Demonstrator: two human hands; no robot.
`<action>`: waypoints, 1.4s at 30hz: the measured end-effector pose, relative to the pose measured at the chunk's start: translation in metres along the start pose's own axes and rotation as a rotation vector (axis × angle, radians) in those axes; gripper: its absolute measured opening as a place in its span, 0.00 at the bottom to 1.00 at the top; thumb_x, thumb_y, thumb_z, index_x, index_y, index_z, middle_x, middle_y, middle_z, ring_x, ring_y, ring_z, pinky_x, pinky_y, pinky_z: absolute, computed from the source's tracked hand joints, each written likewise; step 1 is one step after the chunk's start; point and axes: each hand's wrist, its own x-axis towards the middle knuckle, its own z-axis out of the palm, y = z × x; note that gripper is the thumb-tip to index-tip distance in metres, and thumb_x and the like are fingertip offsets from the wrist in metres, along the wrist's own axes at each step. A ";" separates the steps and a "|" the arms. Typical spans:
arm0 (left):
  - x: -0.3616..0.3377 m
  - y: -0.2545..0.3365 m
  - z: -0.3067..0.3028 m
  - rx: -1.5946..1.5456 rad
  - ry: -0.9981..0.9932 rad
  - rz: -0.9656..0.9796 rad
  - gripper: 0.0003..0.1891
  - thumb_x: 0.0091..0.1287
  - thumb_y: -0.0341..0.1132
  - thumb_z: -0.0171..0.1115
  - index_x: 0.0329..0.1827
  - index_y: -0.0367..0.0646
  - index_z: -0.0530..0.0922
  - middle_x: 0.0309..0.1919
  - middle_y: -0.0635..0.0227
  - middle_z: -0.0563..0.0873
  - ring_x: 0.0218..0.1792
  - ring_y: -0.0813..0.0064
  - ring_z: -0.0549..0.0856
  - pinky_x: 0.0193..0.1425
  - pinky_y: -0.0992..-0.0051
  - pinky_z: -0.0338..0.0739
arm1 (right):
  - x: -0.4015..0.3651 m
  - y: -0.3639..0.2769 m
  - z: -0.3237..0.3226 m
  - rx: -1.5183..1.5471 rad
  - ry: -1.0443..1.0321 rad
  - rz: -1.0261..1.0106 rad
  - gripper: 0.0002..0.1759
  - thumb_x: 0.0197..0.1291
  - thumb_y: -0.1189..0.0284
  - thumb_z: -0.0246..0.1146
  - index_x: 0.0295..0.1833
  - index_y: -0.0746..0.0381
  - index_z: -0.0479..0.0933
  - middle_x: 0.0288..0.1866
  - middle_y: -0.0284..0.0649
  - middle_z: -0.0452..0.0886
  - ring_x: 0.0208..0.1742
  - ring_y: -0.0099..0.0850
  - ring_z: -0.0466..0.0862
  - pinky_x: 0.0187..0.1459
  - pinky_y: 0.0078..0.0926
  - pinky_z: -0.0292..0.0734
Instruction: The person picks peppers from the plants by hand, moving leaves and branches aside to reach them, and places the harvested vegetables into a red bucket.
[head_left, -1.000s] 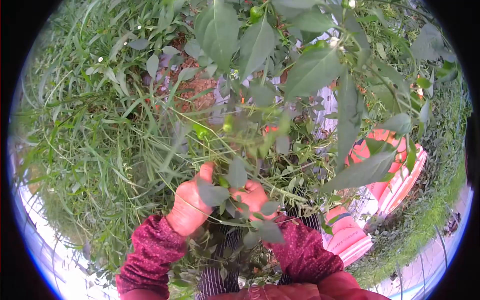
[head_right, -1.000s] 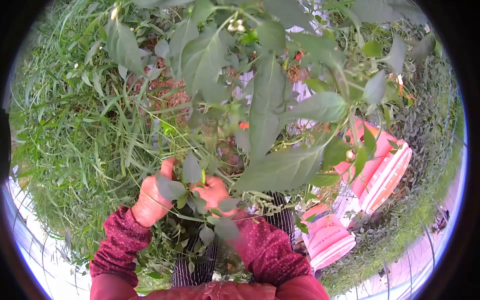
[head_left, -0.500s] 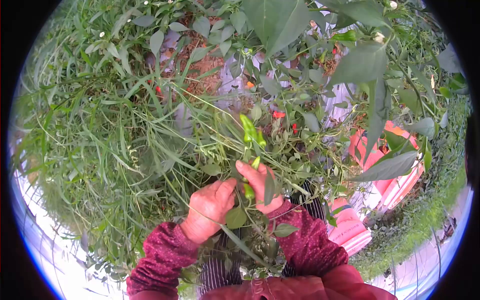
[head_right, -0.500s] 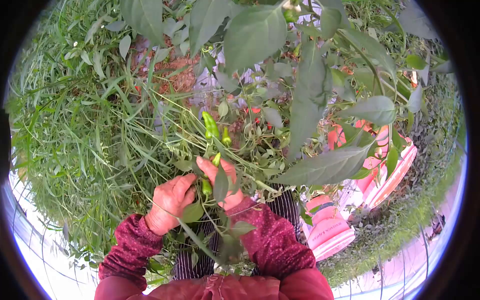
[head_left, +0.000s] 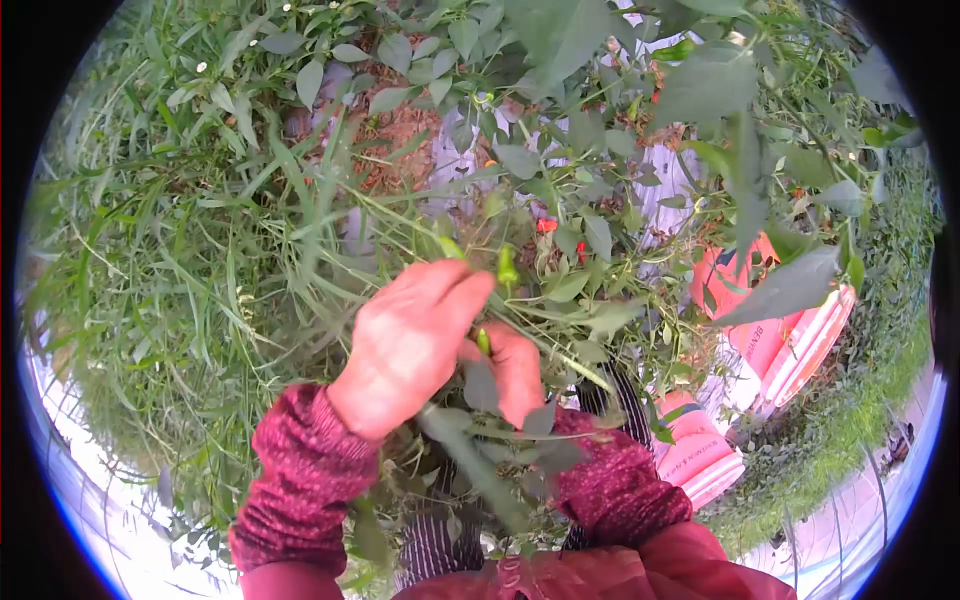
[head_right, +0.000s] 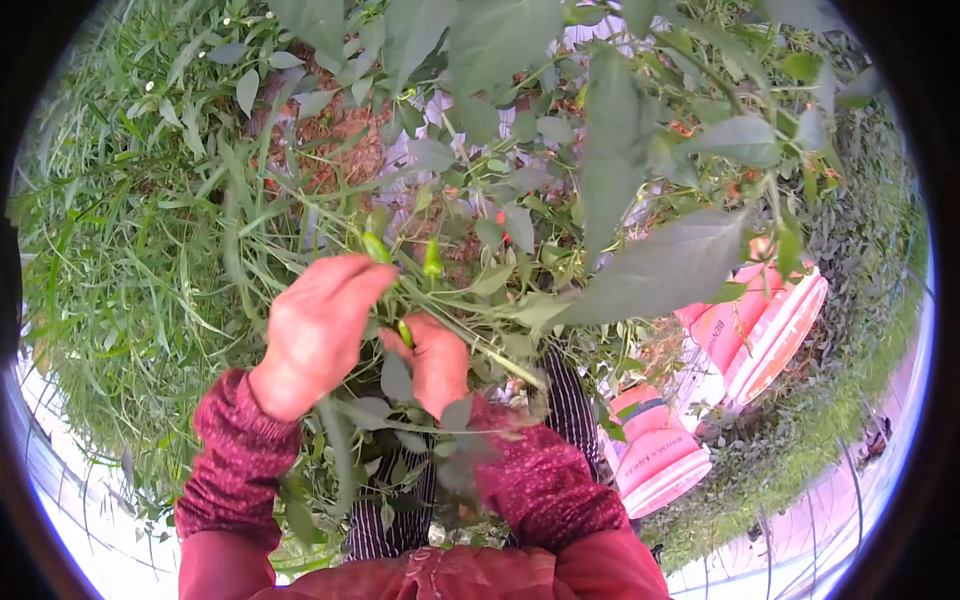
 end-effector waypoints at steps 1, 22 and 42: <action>0.003 -0.005 0.006 0.001 0.006 0.009 0.18 0.50 0.20 0.58 0.47 0.37 0.75 0.38 0.55 0.81 0.37 0.58 0.82 0.40 0.65 0.79 | 0.000 -0.003 -0.001 -0.052 0.001 -0.016 0.12 0.55 0.76 0.64 0.25 0.64 0.68 0.24 0.34 0.65 0.27 0.25 0.67 0.31 0.28 0.65; -0.006 -0.086 0.017 0.616 -0.320 -0.257 0.06 0.57 0.32 0.61 0.34 0.39 0.78 0.28 0.62 0.81 0.26 0.65 0.82 0.32 0.72 0.79 | -0.017 -0.012 -0.001 0.012 -0.203 0.097 0.16 0.60 0.62 0.63 0.28 0.63 0.73 0.22 0.33 0.70 0.27 0.23 0.71 0.31 0.25 0.68; 0.110 -0.072 0.003 -0.817 0.263 -0.799 0.16 0.62 0.33 0.57 0.48 0.31 0.74 0.35 0.62 0.82 0.33 0.69 0.83 0.41 0.67 0.81 | -0.001 -0.054 -0.021 -0.607 0.019 -0.382 0.09 0.55 0.68 0.61 0.42 0.57 0.76 0.36 0.38 0.81 0.34 0.36 0.83 0.35 0.33 0.79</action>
